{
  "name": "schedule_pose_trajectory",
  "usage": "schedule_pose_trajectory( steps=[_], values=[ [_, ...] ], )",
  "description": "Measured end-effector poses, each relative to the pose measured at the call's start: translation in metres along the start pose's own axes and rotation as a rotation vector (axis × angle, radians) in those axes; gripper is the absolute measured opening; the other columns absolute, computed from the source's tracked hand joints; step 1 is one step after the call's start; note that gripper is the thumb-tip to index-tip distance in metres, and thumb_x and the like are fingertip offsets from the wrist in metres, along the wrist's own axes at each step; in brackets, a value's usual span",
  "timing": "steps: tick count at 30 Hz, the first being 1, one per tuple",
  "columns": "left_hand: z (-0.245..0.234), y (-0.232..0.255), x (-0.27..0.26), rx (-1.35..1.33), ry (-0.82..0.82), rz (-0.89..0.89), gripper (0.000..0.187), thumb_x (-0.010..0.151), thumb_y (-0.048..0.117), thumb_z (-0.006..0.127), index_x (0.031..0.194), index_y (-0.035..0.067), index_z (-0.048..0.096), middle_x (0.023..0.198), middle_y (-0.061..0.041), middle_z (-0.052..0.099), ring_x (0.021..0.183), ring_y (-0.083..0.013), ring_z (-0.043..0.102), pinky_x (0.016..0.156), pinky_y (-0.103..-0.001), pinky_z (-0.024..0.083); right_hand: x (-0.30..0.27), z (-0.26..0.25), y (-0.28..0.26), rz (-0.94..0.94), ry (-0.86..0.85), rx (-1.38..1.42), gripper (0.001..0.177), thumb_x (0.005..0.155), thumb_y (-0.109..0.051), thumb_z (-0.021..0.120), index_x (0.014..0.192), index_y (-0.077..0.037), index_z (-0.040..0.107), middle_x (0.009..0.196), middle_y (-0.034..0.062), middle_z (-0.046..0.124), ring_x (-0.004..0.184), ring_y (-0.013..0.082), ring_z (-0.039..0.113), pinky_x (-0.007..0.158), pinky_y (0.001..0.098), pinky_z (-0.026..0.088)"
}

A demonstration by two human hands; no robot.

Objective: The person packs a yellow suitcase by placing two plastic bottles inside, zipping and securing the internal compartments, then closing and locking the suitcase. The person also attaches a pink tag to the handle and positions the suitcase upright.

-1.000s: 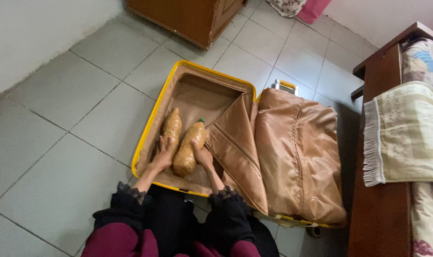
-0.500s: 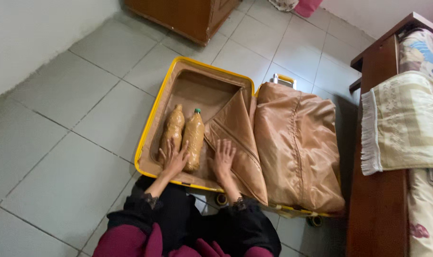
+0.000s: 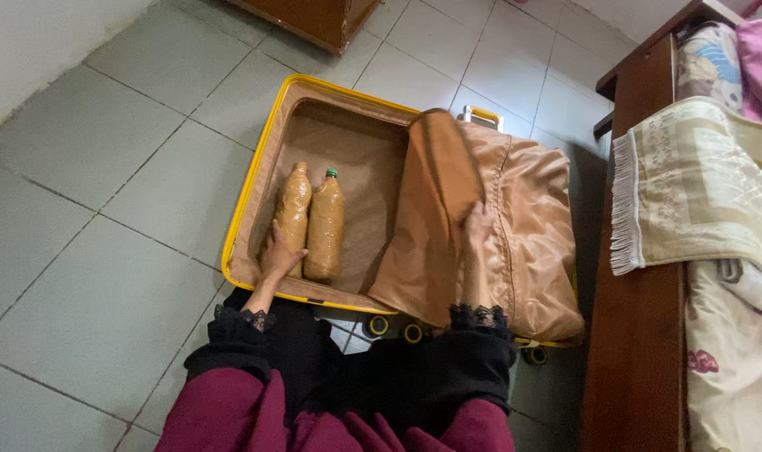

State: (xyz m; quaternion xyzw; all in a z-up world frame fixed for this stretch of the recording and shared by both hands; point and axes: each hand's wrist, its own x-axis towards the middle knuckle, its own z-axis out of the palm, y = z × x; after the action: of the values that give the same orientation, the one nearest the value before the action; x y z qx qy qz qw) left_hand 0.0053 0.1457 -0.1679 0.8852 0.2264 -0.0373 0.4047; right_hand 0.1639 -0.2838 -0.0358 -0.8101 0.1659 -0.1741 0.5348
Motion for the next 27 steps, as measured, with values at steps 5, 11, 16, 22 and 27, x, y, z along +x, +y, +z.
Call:
schedule_pose_trajectory(
  steps=[5, 11, 16, 22, 27],
  values=[
    [0.012, 0.001, -0.006, 0.095, 0.084, 0.262, 0.121, 0.061, 0.038, 0.081, 0.149, 0.009, 0.004, 0.145, -0.025, 0.029, 0.131, -0.0421, 0.035, 0.105, -0.049, 0.034, -0.006, -0.017, 0.023, 0.066, -0.098, 0.327, 0.028, 0.097, -0.029, 0.051, 0.090, -0.002, 0.058, 0.075, 0.0053, 0.056, 0.062, 0.0173, 0.052, 0.054, 0.0328, 0.041],
    [0.042, 0.028, -0.016, 0.209, -0.069, 0.215, 0.109, 0.067, 0.043, 0.078, 0.148, 0.014, 0.012, 0.146, -0.022, 0.028, 0.129, -0.0431, 0.035, 0.102, -0.053, 0.035, -0.039, 0.010, -0.003, 0.369, -0.282, 0.390, 0.033, 0.097, -0.038, 0.051, 0.076, -0.012, 0.048, 0.060, 0.0024, 0.043, 0.046, 0.0145, 0.040, 0.040, 0.0311, 0.033],
    [0.063, 0.039, -0.021, 0.237, -0.114, 0.390, 0.074, 0.086, 0.048, 0.061, 0.144, 0.015, 0.028, 0.149, -0.022, 0.022, 0.133, -0.0399, 0.027, 0.098, -0.056, 0.027, -0.067, 0.075, -0.040, 0.136, -0.509, 0.216, 0.041, 0.098, -0.042, 0.049, 0.074, -0.008, 0.053, 0.065, 0.0018, 0.045, 0.053, 0.0138, 0.042, 0.046, 0.0319, 0.035],
    [0.032, 0.043, -0.004, -0.902, -0.472, 0.093, 0.061, 0.098, 0.045, 0.042, 0.142, 0.004, 0.043, 0.128, -0.020, 0.053, 0.115, -0.0316, 0.051, 0.095, -0.043, 0.045, -0.136, 0.197, -0.080, 0.082, -0.915, 0.369, 0.051, 0.092, -0.052, 0.039, 0.109, -0.007, 0.057, 0.089, 0.0042, 0.062, 0.081, 0.0166, 0.061, 0.072, 0.0302, 0.051],
    [-0.033, 0.031, 0.008, -0.350, -0.108, 0.228, 0.049, 0.086, 0.035, 0.051, 0.128, 0.011, 0.052, 0.113, -0.016, 0.064, 0.104, -0.0288, 0.061, 0.086, -0.041, 0.050, -0.171, 0.251, -0.073, -0.260, -1.273, 0.136, 0.047, 0.105, -0.042, 0.040, 0.115, 0.002, 0.054, 0.090, 0.0220, 0.058, 0.079, 0.0249, 0.059, 0.071, 0.0366, 0.052]
  ],
)
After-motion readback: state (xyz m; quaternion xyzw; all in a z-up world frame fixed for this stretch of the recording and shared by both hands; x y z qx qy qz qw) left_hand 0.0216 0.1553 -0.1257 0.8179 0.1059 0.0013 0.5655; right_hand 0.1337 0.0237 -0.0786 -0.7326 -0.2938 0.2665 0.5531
